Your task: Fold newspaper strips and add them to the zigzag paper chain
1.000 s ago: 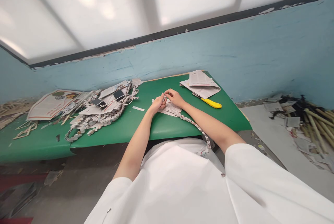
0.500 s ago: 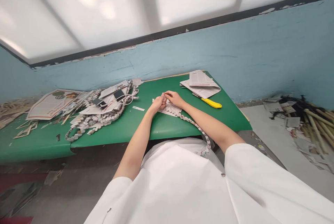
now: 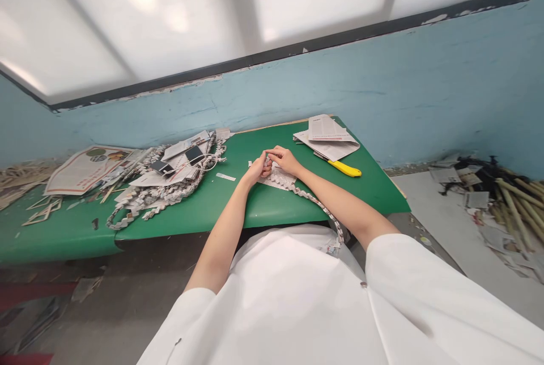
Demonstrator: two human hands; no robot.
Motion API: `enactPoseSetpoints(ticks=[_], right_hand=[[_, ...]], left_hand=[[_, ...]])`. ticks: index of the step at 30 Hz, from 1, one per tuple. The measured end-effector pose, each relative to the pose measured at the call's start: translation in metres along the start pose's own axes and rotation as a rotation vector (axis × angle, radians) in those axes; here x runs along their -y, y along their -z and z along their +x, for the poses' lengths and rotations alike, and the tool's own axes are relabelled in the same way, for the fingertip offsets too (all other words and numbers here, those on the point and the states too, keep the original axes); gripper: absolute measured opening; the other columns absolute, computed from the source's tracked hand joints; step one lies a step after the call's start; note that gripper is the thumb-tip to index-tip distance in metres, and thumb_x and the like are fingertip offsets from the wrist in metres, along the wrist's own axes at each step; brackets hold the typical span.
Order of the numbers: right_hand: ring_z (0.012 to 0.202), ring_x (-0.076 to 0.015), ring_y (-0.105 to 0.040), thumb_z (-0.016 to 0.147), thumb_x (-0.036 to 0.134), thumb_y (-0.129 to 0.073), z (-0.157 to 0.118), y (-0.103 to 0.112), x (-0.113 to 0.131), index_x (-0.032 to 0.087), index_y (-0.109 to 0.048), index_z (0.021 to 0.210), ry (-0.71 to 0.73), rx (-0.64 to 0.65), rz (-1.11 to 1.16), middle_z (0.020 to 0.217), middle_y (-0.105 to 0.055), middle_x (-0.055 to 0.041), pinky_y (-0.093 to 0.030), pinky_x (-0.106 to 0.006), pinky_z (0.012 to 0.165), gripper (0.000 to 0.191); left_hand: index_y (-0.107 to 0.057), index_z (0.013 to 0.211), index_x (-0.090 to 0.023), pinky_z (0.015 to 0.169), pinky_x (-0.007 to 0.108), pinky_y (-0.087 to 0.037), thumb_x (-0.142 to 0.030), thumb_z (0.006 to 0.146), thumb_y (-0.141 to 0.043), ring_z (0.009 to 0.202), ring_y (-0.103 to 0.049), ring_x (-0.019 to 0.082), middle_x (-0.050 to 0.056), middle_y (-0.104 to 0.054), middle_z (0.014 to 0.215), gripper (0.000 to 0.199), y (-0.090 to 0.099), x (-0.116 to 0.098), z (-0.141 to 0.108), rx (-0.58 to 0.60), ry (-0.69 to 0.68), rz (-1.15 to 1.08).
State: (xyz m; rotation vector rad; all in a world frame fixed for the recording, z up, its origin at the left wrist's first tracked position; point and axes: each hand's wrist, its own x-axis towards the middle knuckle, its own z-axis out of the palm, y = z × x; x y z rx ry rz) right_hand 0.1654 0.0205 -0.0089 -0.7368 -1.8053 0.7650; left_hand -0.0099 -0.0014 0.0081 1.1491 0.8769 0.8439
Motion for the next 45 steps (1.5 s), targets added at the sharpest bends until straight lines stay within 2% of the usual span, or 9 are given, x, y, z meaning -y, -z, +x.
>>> enactPoseSetpoints(ticks=[8,14,20,28,34,36,38,42,45], right_hand=[[0.077,-0.0196,-0.058,0.1,0.049,-0.059,-0.002,-0.001,0.004,0.026,-0.078,0.125,0.039,0.016,-0.056,0.097,-0.061,-0.006,-0.052,-0.037,0.077,0.039],[0.084,-0.0216,-0.061,0.102,0.049,-0.056,-0.001,0.001,0.005,0.027,-0.077,0.127,0.046,0.017,-0.059,0.098,-0.061,-0.0065,-0.054,-0.038,0.082,0.039],[0.091,-0.0226,-0.063,0.106,0.046,-0.049,0.0,0.001,0.004,0.025,-0.075,0.129,0.073,0.044,-0.064,0.1,-0.06,-0.007,-0.052,-0.04,0.093,0.041],[0.09,-0.0225,-0.063,0.105,0.042,-0.05,0.0,0.001,0.004,0.025,-0.076,0.128,0.095,0.045,-0.088,0.1,-0.06,-0.007,-0.052,-0.04,0.091,0.038],[0.088,-0.0216,-0.062,0.104,0.038,-0.051,-0.001,0.002,0.002,0.023,-0.075,0.126,0.075,0.042,-0.039,0.101,-0.06,-0.0068,-0.052,-0.039,0.09,0.036],[0.085,-0.0206,-0.061,0.104,0.038,-0.051,0.0,0.002,0.001,0.023,-0.075,0.126,0.06,0.025,-0.01,0.099,-0.059,-0.0065,-0.052,-0.038,0.086,0.036],[0.079,-0.0191,-0.058,0.103,0.038,-0.051,0.0,0.001,0.002,0.022,-0.074,0.126,0.039,0.005,0.025,0.097,-0.06,-0.006,-0.052,-0.037,0.08,0.036],[0.076,-0.0181,-0.057,0.102,0.039,-0.053,-0.001,-0.001,0.006,0.021,-0.069,0.128,-0.004,0.009,0.104,0.097,-0.064,-0.0059,-0.051,-0.034,0.074,0.035],[0.075,-0.0185,-0.057,0.101,0.038,-0.054,-0.002,-0.001,0.007,0.019,-0.068,0.125,-0.038,0.018,0.119,0.091,-0.066,-0.0045,-0.049,-0.034,0.073,0.034]], left_hand=[[-0.042,0.072,-0.021,0.039,0.015,-0.017,-0.07,0.1,-0.044,0.04,-0.021,0.005,-0.01,-0.024,0.054,0.057,-0.004,-0.004,-0.004,-0.012,-0.009,0.005],[-0.047,0.077,-0.019,0.04,0.014,-0.02,-0.07,0.096,-0.053,0.041,-0.024,0.005,-0.011,-0.024,0.055,0.054,-0.004,-0.003,-0.005,0.031,-0.063,0.036],[-0.048,0.079,-0.019,0.04,0.015,-0.018,-0.061,0.099,-0.058,0.041,-0.022,0.005,-0.011,-0.027,0.055,0.047,-0.003,-0.002,-0.003,-0.006,-0.037,0.012],[-0.047,0.076,-0.019,0.04,0.016,-0.019,-0.059,0.099,-0.059,0.04,-0.024,0.005,-0.01,-0.027,0.054,0.047,0.003,0.001,0.0,0.015,-0.05,0.033],[-0.047,0.08,-0.02,0.043,0.018,-0.018,-0.056,0.099,-0.061,0.041,-0.023,0.006,-0.011,-0.026,0.054,0.043,-0.001,-0.001,0.0,0.025,-0.081,0.09],[-0.047,0.08,-0.021,0.044,0.02,-0.019,-0.056,0.103,-0.054,0.042,-0.022,0.007,-0.011,-0.024,0.054,0.042,-0.004,-0.001,-0.001,-0.018,-0.123,0.172],[-0.048,0.08,-0.021,0.048,0.022,-0.025,-0.053,0.106,-0.046,0.044,-0.028,0.009,-0.008,-0.03,0.054,0.041,-0.007,-0.001,-0.002,-0.126,-0.209,0.343],[-0.056,0.084,-0.02,0.066,0.026,-0.041,-0.04,0.109,-0.04,0.066,-0.056,0.016,0.003,-0.062,0.073,0.036,-0.009,-0.002,-0.01,-0.323,-0.414,0.877],[-0.062,0.098,-0.021,0.074,0.03,-0.044,-0.034,0.111,-0.034,0.079,-0.066,0.022,0.009,-0.072,0.087,0.034,-0.013,-0.002,-0.015,-0.349,-0.378,1.179]])
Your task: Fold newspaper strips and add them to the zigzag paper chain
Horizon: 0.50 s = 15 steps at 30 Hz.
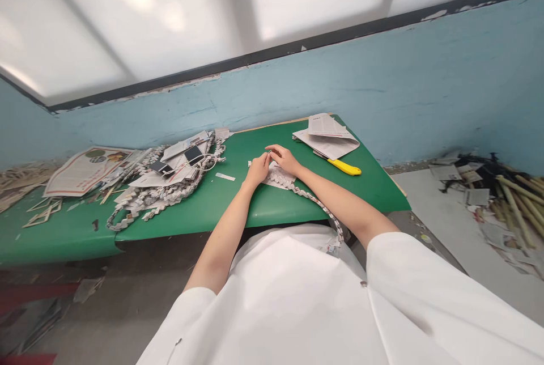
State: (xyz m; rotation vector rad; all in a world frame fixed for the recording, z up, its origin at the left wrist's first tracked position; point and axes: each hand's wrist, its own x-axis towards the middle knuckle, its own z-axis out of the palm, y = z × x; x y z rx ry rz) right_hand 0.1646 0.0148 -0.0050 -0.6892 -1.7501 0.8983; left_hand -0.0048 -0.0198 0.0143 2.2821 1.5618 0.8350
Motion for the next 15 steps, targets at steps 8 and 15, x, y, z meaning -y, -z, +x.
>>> enactPoseSetpoints(ticks=[8,15], right_hand=[[0.067,-0.0171,-0.052,0.091,0.024,-0.05,0.001,0.004,-0.007,0.019,-0.072,0.102,-0.019,0.004,0.034,0.079,-0.063,-0.0013,-0.044,-0.032,0.066,0.025],[0.066,-0.0173,-0.053,0.086,0.022,-0.047,0.002,0.007,-0.009,0.019,-0.073,0.091,-0.014,0.041,0.081,0.085,-0.065,-0.0033,-0.046,-0.034,0.069,0.027]], left_hand=[[-0.057,0.126,-0.015,0.087,0.037,-0.05,-0.026,0.109,-0.033,0.097,-0.074,0.03,0.017,-0.075,0.102,0.031,-0.016,-0.018,-0.001,0.113,0.025,0.422],[-0.055,0.126,-0.014,0.086,0.038,-0.052,-0.019,0.106,-0.034,0.096,-0.075,0.031,0.017,-0.075,0.099,0.029,-0.017,-0.02,-0.002,0.147,-0.01,0.501]])
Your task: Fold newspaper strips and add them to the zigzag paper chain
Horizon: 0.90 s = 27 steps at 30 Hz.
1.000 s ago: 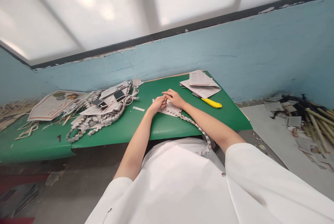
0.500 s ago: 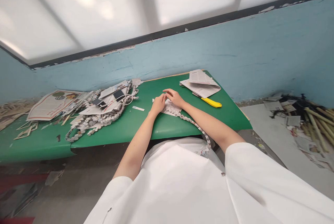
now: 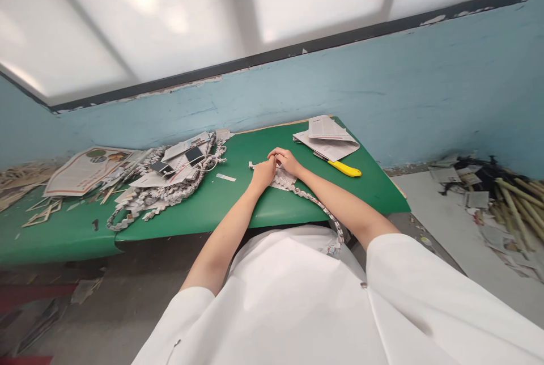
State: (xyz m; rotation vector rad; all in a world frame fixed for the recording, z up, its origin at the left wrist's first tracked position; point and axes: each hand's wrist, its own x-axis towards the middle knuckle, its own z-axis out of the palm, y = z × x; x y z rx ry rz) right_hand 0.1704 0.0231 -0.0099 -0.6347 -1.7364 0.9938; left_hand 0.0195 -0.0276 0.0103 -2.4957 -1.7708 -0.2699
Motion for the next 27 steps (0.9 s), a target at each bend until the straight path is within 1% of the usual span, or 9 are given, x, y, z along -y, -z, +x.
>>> enactPoseSetpoints(ticks=[3,7,10,14,16,18,21,24,27], right_hand=[[0.065,-0.017,-0.054,0.085,0.022,-0.046,0.0,0.0,-0.001,0.019,-0.074,0.091,-0.003,-0.003,0.007,0.086,-0.065,-0.0034,-0.046,-0.034,0.068,0.028],[0.067,-0.0172,-0.053,0.084,0.022,-0.048,0.0,-0.001,-0.003,0.019,-0.074,0.087,-0.009,-0.04,-0.048,0.085,-0.065,-0.0032,-0.045,-0.032,0.066,0.026],[0.065,-0.0174,-0.051,0.085,0.024,-0.048,0.001,-0.002,-0.005,0.019,-0.074,0.087,-0.06,-0.076,-0.076,0.077,-0.064,-0.0025,-0.043,-0.031,0.063,0.026],[0.058,-0.0162,-0.047,0.088,0.027,-0.051,0.003,-0.002,-0.007,0.02,-0.073,0.094,-0.127,-0.132,-0.032,0.064,-0.056,0.0016,-0.04,-0.03,0.058,0.024],[0.057,-0.0159,-0.048,0.089,0.029,-0.054,0.004,-0.002,-0.007,0.02,-0.071,0.097,-0.142,-0.148,0.021,0.062,-0.055,0.0026,-0.041,-0.03,0.058,0.021],[0.057,-0.016,-0.049,0.092,0.034,-0.057,0.005,-0.001,-0.007,0.02,-0.07,0.097,-0.15,-0.141,0.08,0.062,-0.056,0.0025,-0.043,-0.03,0.059,0.02],[0.057,-0.0153,-0.05,0.093,0.044,-0.062,0.005,0.0,-0.005,0.019,-0.07,0.088,-0.117,-0.097,0.13,0.062,-0.057,0.0017,-0.043,-0.03,0.06,0.026],[0.061,-0.0149,-0.05,0.09,0.05,-0.07,0.004,0.0,-0.003,0.02,-0.07,0.083,-0.083,-0.101,0.171,0.067,-0.059,0.001,-0.045,-0.03,0.063,0.031],[0.065,-0.0161,-0.053,0.086,0.054,-0.075,0.004,0.0,-0.003,0.02,-0.07,0.084,-0.101,-0.136,0.212,0.071,-0.062,0.0003,-0.049,-0.031,0.066,0.034]], left_hand=[[-0.055,0.128,-0.012,0.084,0.039,-0.052,-0.019,0.106,-0.035,0.095,-0.075,0.031,0.018,-0.075,0.097,0.03,-0.001,0.001,0.0,-0.003,-0.004,0.018],[-0.055,0.129,-0.012,0.084,0.038,-0.052,-0.02,0.107,-0.035,0.096,-0.075,0.031,0.018,-0.075,0.097,0.031,-0.003,0.001,0.001,0.001,-0.004,0.027],[-0.058,0.127,-0.013,0.086,0.037,-0.051,-0.026,0.11,-0.031,0.096,-0.075,0.03,0.018,-0.075,0.098,0.035,-0.004,-0.001,0.001,-0.001,0.003,0.008],[-0.062,0.123,-0.015,0.086,0.036,-0.05,-0.034,0.111,-0.029,0.094,-0.075,0.028,0.017,-0.076,0.097,0.04,-0.004,-0.002,0.001,-0.023,0.024,-0.06],[-0.064,0.118,-0.017,0.083,0.034,-0.049,-0.035,0.111,-0.031,0.09,-0.074,0.027,0.014,-0.076,0.094,0.039,-0.003,0.0,0.0,-0.055,0.046,-0.145],[-0.066,0.109,-0.019,0.079,0.032,-0.047,-0.035,0.111,-0.033,0.084,-0.071,0.025,0.011,-0.075,0.089,0.037,-0.001,0.004,0.0,-0.092,0.05,-0.28],[-0.066,0.096,-0.02,0.072,0.028,-0.044,-0.036,0.11,-0.035,0.075,-0.064,0.02,0.007,-0.071,0.081,0.037,0.0,0.013,0.001,-0.153,0.01,-0.544],[-0.063,0.089,-0.019,0.067,0.026,-0.041,-0.04,0.109,-0.038,0.066,-0.054,0.015,0.002,-0.062,0.072,0.038,-0.001,0.017,0.003,-0.222,-0.043,-0.794],[-0.057,0.08,-0.02,0.062,0.025,-0.038,-0.045,0.108,-0.041,0.06,-0.045,0.013,-0.001,-0.053,0.064,0.041,-0.004,0.015,0.005,-0.231,-0.053,-0.965]])
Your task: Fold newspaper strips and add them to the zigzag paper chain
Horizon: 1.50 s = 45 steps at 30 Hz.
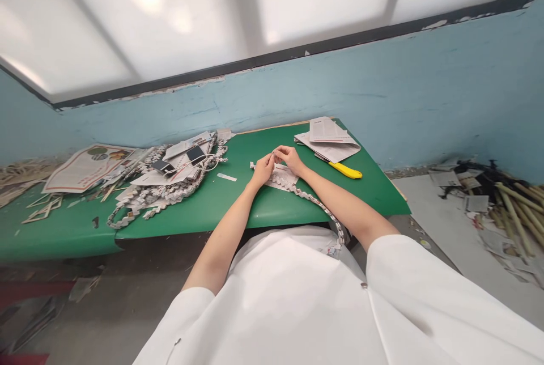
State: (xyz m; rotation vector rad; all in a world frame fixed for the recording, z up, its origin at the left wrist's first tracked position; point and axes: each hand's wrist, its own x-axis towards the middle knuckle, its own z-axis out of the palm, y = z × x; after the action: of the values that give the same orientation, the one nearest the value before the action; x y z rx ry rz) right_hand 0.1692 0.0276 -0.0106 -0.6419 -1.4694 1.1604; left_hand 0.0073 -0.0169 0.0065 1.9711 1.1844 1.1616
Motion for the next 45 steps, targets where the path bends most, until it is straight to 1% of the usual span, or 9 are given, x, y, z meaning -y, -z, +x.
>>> enactPoseSetpoints(ticks=[3,7,15,20,24,32,37,42,45], right_hand=[[0.066,-0.0165,-0.054,0.084,0.056,-0.077,0.0002,0.0004,-0.0007,0.02,-0.07,0.084,-0.015,-0.016,-0.001,0.071,-0.064,-0.0003,-0.051,-0.032,0.067,0.037],[0.066,-0.0168,-0.055,0.081,0.059,-0.079,0.0008,0.0002,-0.0006,0.02,-0.07,0.083,-0.027,-0.021,-0.005,0.071,-0.065,-0.0008,-0.052,-0.032,0.067,0.04],[0.065,-0.0161,-0.055,0.08,0.058,-0.081,0.0004,0.0001,0.0041,0.019,-0.07,0.081,-0.038,-0.002,0.032,0.069,-0.064,-0.0007,-0.051,-0.032,0.066,0.04],[0.065,-0.0163,-0.055,0.079,0.057,-0.081,0.0007,-0.0002,0.0051,0.02,-0.069,0.08,-0.037,-0.003,0.001,0.069,-0.064,-0.0005,-0.05,-0.032,0.065,0.04],[0.064,-0.0164,-0.055,0.079,0.056,-0.081,0.0009,-0.0015,0.0048,0.02,-0.068,0.079,-0.011,-0.011,-0.012,0.068,-0.064,-0.0004,-0.05,-0.032,0.066,0.038],[0.063,-0.0168,-0.054,0.079,0.061,-0.079,0.0018,-0.0024,0.0038,0.021,-0.064,0.076,-0.009,-0.019,-0.054,0.065,-0.063,-0.0003,-0.048,-0.033,0.064,0.043],[0.06,-0.0153,-0.049,0.079,0.063,-0.08,0.0021,-0.0013,0.0033,0.022,-0.059,0.071,-0.003,-0.035,-0.069,0.061,-0.059,0.001,-0.044,-0.031,0.06,0.047],[0.058,-0.0142,-0.047,0.082,0.06,-0.077,0.0028,-0.0006,0.0027,0.022,-0.055,0.065,-0.043,-0.051,-0.046,0.059,-0.054,0.0017,-0.044,-0.031,0.059,0.047],[0.06,-0.0147,-0.049,0.085,0.06,-0.072,0.0026,-0.0011,0.0022,0.021,-0.056,0.067,-0.086,-0.013,0.018,0.064,-0.057,0.0003,-0.046,-0.031,0.061,0.045]], left_hand=[[-0.052,0.077,-0.02,0.058,0.025,-0.036,-0.049,0.106,-0.044,0.056,-0.041,0.012,-0.003,-0.048,0.06,0.042,-0.0035,0.0004,0.0012,0.008,0.038,-0.087],[-0.053,0.079,-0.02,0.055,0.024,-0.034,-0.051,0.106,-0.044,0.052,-0.038,0.011,-0.004,-0.045,0.057,0.042,-0.0042,0.0013,0.0017,0.031,0.071,-0.141],[-0.052,0.082,-0.021,0.054,0.023,-0.035,-0.053,0.106,-0.044,0.051,-0.038,0.01,-0.004,-0.047,0.057,0.041,-0.0026,0.0015,0.0007,0.076,0.091,-0.162],[-0.053,0.084,-0.021,0.053,0.023,-0.035,-0.053,0.105,-0.043,0.05,-0.038,0.01,-0.004,-0.046,0.057,0.04,-0.002,0.0016,0.0008,0.085,0.114,-0.147],[-0.053,0.084,-0.021,0.052,0.023,-0.034,-0.052,0.105,-0.043,0.048,-0.036,0.01,-0.005,-0.045,0.056,0.039,-0.0022,0.004,0.0016,0.088,0.105,-0.179],[-0.054,0.084,-0.021,0.052,0.023,-0.035,-0.054,0.106,-0.042,0.047,-0.037,0.009,-0.005,-0.046,0.054,0.042,-0.0034,0.0047,0.0019,0.084,0.123,-0.214],[-0.053,0.082,-0.02,0.051,0.023,-0.034,-0.054,0.106,-0.042,0.047,-0.037,0.009,-0.005,-0.045,0.054,0.043,-0.0044,0.0054,0.0021,0.083,0.133,-0.233],[-0.045,0.077,-0.021,0.047,0.023,-0.028,-0.054,0.105,-0.044,0.047,-0.033,0.008,-0.006,-0.04,0.057,0.043,-0.0069,0.002,0.0036,0.093,0.201,-0.325],[-0.04,0.077,-0.022,0.045,0.022,-0.026,-0.053,0.106,-0.044,0.046,-0.03,0.007,-0.007,-0.035,0.057,0.042,-0.0062,-0.0014,0.0061,0.112,0.268,-0.424]])
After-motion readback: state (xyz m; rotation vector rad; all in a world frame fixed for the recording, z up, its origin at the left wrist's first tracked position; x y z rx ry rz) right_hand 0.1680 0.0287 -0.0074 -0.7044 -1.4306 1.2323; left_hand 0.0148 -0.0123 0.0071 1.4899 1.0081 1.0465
